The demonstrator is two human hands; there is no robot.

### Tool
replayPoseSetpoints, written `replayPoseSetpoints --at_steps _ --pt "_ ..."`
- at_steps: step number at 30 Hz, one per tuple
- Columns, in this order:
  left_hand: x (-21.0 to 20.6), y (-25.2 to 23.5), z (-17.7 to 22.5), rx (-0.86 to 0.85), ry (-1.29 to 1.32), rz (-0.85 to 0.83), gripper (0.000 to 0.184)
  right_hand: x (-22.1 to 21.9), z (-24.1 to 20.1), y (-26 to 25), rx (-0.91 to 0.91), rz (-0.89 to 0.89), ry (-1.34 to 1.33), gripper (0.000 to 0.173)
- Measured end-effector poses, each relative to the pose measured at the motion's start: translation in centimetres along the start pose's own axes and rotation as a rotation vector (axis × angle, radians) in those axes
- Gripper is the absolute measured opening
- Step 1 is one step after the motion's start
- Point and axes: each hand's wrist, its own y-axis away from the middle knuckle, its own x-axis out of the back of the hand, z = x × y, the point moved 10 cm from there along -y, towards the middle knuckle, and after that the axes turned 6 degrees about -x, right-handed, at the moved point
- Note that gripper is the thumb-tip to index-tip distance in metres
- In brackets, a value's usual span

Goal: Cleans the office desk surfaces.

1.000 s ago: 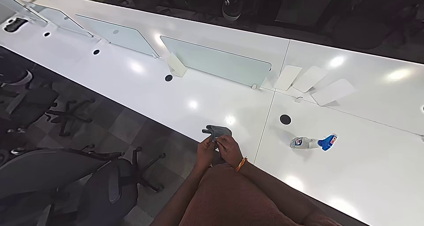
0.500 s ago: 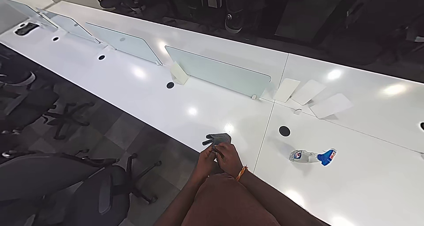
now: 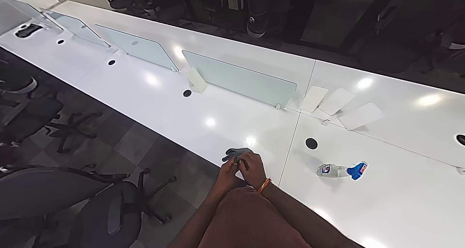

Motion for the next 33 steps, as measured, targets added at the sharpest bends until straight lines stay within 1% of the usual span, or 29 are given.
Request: replayPoseSetpoints --at_steps 3,7,9,11,12,14,17,18,19,20,22,23,24,25,27,28,29,30,32,33 --pt "0.7 0.1 -0.4 0.009 0.007 0.043 0.039 -0.1 -0.3 0.3 0.007 0.002 0.011 0.022" --pt "0.9 0.4 -0.1 0.010 0.012 0.050 0.038 -1.0 -0.7 1.0 0.025 -0.024 0.000 0.023" --pt "1.1 0.7 0.4 0.002 0.050 0.049 0.042 -1.5 -1.6 1.3 0.057 -0.097 -0.032 0.030" --pt "1.7 1.0 0.9 -0.029 0.073 0.040 0.052 -2.4 -2.4 1.7 0.064 -0.224 -0.108 0.042" --pt "2.1 1.0 1.0 -0.057 0.052 0.036 0.054 -2.8 -2.5 2.0 0.055 -0.279 -0.172 0.045" --pt "3.1 1.0 1.1 -0.132 -0.078 -0.008 0.052 -3.6 -2.5 2.3 0.009 -0.356 -0.332 0.048" --pt "4.6 0.7 1.2 -0.280 -0.491 -0.149 0.033 -4.8 -2.3 2.8 -0.039 -0.457 -0.546 0.050" --pt "4.8 0.8 1.3 -0.307 -0.608 -0.212 0.029 -5.2 -2.4 3.0 -0.054 -0.505 -0.584 0.049" --pt "4.9 0.9 1.1 -0.309 -0.695 -0.288 0.029 -5.3 -2.4 3.2 -0.060 -0.524 -0.568 0.047" --pt "4.8 1.0 1.1 -0.307 -0.753 -0.360 0.029 -5.1 -2.2 3.1 -0.067 -0.492 -0.500 0.041" --pt "5.1 1.4 1.6 -0.294 -0.819 -0.452 0.034 -3.6 -1.2 2.3 -0.082 -0.278 -0.286 0.027" --pt "5.5 1.7 1.9 -0.299 -0.834 -0.472 0.034 -2.8 -0.4 2.0 -0.107 -0.187 -0.189 0.028" --pt "6.0 1.8 2.3 -0.310 -0.834 -0.487 0.034 -2.4 0.8 1.7 -0.151 -0.167 -0.108 0.039" --pt "6.6 2.0 2.7 -0.333 -0.824 -0.498 0.033 -2.6 1.8 1.6 -0.194 -0.206 -0.054 0.058" --pt "7.8 2.5 3.7 -0.397 -0.795 -0.542 0.032 -3.9 2.9 2.1 -0.232 -0.321 -0.034 0.096" --pt "8.3 2.9 4.3 -0.437 -0.777 -0.580 0.031 -4.7 2.8 2.4 -0.231 -0.376 -0.046 0.110" --pt "8.8 3.5 4.8 -0.476 -0.762 -0.628 0.030 -5.6 2.0 2.6 -0.212 -0.415 -0.071 0.118" --pt "9.4 4.1 5.4 -0.519 -0.755 -0.676 0.028 -6.5 1.0 2.8 -0.185 -0.435 -0.105 0.122" --pt "10.5 5.1 6.3 -0.605 -0.766 -0.761 0.030 -8.2 -1.3 2.6 -0.125 -0.463 -0.151 0.122" --pt "11.2 5.5 6.5 -0.632 -0.785 -0.786 0.032 -9.1 -2.6 2.6 -0.115 -0.499 -0.157 0.118"
